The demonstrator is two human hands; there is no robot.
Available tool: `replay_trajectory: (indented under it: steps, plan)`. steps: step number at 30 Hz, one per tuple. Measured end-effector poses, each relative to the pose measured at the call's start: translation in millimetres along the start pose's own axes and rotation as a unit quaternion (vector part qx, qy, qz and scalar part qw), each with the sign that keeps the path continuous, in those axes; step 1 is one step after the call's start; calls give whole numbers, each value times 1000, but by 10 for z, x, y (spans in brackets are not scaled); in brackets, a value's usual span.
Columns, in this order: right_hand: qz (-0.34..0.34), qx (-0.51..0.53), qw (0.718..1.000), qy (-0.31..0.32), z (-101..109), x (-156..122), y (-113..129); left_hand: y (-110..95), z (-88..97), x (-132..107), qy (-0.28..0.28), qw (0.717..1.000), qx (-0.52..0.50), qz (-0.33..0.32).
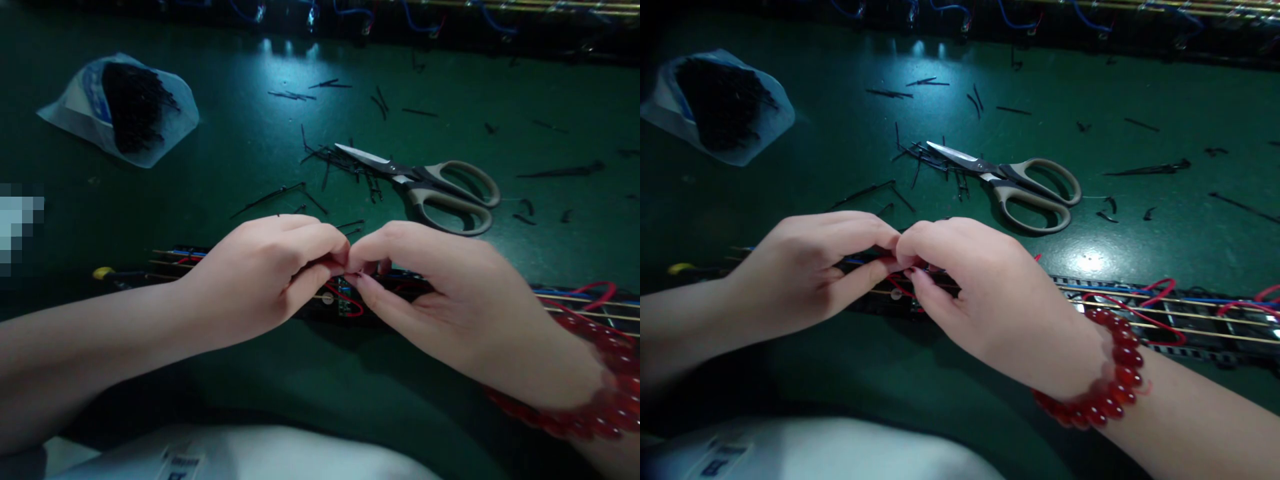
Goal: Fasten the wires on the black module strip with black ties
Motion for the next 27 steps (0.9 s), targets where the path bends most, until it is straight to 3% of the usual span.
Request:
replay_trajectory:
  steps: [17, 27]
  plan:
    - [-1, 32, 999, -11, 24, -41, -22, 41, -36, -3, 21, 999, -16, 30]
    - [-7, 32, 999, -2, -1, -33, -5, -2, -38, 8, 36, 999, 16, -4]
Point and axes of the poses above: each hand's wrist, its own x-axis towards the middle knuckle, its own z-axis out of the back of the hand, y = z × x, the point moved 5 cm from there along x, towards the middle knuckle, and after that the axes turned 9 degrees about -y, right-handed, at the moved point
